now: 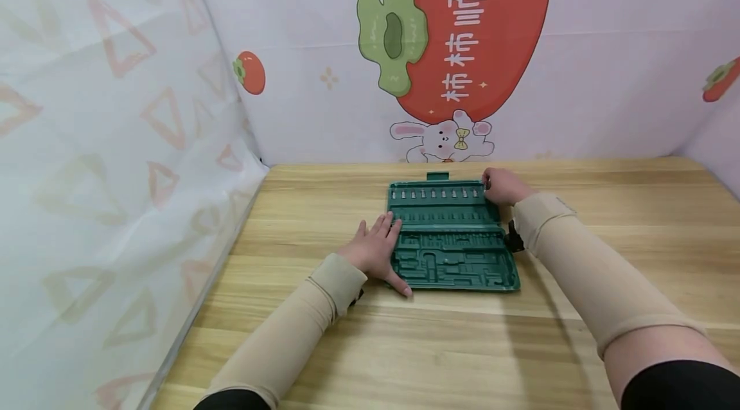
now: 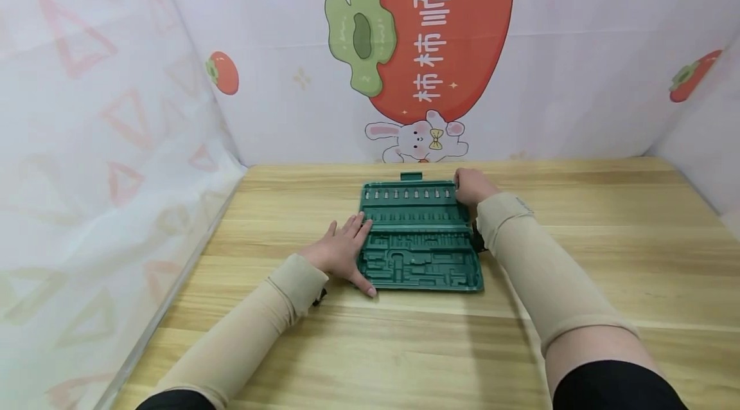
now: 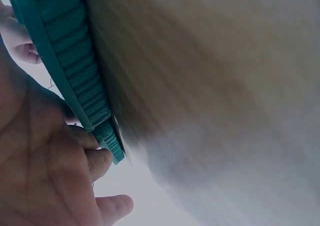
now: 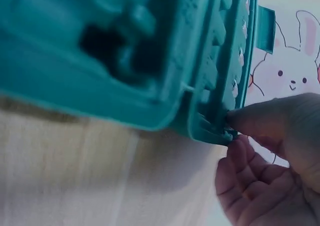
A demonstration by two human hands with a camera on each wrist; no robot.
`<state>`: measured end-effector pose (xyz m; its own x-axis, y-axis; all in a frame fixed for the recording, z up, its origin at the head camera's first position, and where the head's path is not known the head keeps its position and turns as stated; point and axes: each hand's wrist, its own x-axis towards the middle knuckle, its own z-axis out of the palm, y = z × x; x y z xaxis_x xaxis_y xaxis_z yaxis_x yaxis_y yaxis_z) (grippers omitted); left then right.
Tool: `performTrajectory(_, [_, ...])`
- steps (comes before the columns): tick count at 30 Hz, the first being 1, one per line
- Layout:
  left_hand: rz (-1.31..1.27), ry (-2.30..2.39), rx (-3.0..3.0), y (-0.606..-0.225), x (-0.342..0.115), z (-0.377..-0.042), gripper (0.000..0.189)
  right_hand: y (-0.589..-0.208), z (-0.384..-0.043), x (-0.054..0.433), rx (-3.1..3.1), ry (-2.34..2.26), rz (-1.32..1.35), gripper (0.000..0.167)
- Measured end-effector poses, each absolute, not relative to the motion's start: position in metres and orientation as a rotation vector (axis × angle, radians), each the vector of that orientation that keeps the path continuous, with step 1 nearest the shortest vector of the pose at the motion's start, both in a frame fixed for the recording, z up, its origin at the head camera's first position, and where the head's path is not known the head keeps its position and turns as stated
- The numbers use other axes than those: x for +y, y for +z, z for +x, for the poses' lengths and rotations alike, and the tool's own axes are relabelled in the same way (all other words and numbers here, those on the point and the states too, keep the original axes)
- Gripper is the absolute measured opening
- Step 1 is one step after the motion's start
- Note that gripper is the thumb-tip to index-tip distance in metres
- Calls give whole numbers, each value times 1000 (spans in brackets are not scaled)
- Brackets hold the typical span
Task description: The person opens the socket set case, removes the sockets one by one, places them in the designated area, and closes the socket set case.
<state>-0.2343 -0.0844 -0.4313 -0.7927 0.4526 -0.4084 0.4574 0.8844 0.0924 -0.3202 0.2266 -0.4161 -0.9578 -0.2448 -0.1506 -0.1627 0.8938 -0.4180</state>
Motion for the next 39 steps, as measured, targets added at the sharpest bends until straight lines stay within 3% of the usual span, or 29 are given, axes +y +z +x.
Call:
performTrajectory(3, [667,-8,2625,-430,-85,-234,148,-417,-319,227,2873,-728,-254,12])
performTrajectory(25, [700,-54,2603,-429,-87,-237,145,-437,-313,246,2566,-1505,115,39])
performTrajectory(31, [692,-39,2606,-429,-86,-237,146,-436,-312,264,2545,-1517,130,46])
performTrajectory(39, [706,-45,2603,-427,-84,-238,146,-443,-313,283,2510,-1526,233,43])
